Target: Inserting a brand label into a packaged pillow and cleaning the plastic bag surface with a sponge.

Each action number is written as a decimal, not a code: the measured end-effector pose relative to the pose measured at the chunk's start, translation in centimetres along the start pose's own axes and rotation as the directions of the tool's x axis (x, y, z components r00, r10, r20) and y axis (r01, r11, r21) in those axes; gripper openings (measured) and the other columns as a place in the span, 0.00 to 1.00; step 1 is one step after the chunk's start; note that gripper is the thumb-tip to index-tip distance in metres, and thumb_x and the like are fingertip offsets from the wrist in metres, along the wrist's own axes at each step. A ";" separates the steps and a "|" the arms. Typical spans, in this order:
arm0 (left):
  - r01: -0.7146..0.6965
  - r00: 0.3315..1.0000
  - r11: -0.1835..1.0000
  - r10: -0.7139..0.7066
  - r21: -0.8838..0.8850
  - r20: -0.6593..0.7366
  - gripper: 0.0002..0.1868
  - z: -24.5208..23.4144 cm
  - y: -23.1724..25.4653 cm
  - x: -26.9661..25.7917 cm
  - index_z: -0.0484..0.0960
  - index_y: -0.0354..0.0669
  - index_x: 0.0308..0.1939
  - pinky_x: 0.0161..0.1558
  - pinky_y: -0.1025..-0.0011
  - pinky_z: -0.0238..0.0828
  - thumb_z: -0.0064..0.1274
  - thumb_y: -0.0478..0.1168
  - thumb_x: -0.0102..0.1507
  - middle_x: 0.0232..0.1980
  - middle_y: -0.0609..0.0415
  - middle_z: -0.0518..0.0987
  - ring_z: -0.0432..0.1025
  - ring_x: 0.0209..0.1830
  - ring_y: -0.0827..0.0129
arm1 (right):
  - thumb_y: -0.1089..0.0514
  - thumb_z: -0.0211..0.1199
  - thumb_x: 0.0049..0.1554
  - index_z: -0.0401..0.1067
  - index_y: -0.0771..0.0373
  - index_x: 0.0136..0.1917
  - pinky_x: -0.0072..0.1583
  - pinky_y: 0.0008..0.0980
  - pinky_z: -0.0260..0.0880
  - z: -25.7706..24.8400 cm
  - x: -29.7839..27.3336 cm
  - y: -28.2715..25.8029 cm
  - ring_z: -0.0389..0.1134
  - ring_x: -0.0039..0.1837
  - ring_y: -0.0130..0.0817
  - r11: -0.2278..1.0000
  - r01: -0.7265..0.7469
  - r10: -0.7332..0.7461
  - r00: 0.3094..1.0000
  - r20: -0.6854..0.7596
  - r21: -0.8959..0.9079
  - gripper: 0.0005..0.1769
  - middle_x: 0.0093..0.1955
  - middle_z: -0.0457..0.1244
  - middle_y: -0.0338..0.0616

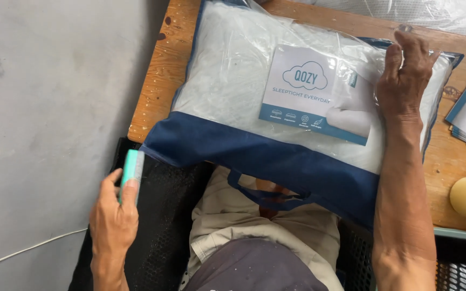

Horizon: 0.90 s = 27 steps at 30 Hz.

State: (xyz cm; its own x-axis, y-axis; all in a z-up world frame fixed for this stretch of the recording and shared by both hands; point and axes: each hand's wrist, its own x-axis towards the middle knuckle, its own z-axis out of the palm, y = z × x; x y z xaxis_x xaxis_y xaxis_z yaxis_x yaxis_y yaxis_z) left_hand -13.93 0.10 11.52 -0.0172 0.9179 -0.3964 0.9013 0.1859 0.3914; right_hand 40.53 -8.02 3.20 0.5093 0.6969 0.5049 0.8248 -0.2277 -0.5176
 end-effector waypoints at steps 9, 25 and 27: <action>-0.764 0.621 0.604 0.784 -0.227 -0.005 0.27 3.0 12.1 -2.1 0.73 0.39 0.60 0.42 0.60 0.73 0.48 0.56 0.66 0.51 0.45 0.81 0.77 0.46 0.56 | 0.37 0.63 0.55 0.65 0.70 0.70 0.68 0.56 0.69 -6.4 -3.1 -20.1 0.60 0.73 0.56 0.837 0.327 -0.518 0.732 0.443 0.438 0.42 0.74 0.55 0.63; -0.937 0.339 0.347 0.930 0.036 -0.145 0.47 10.7 20.5 6.2 0.45 0.65 0.82 0.73 0.36 0.33 0.17 0.80 0.64 0.82 0.40 0.53 0.47 0.81 0.46 | 0.42 0.57 0.61 0.61 0.54 0.62 0.43 0.34 0.70 -7.0 1.6 -16.0 0.65 0.44 0.36 0.973 -0.230 0.105 0.544 0.832 0.028 0.22 0.49 0.63 0.45; -0.909 0.409 0.415 0.907 0.046 -0.097 0.48 12.1 20.1 6.3 0.49 0.69 0.81 0.74 0.28 0.15 0.14 0.80 0.62 0.85 0.39 0.45 0.35 0.86 0.40 | 0.46 0.58 0.61 0.60 0.55 0.63 0.50 0.36 0.76 -6.6 3.8 -15.7 0.69 0.52 0.42 0.966 -0.251 0.104 0.596 0.796 0.062 0.22 0.58 0.63 0.51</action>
State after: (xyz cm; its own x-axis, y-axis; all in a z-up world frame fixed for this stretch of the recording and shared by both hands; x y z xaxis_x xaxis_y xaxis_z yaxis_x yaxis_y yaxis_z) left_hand 9.31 5.42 6.86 0.7683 0.5786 0.2737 0.4097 -0.7730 0.4843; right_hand 31.10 -6.28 17.83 0.1936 0.9332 -0.3028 0.6540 -0.3528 -0.6692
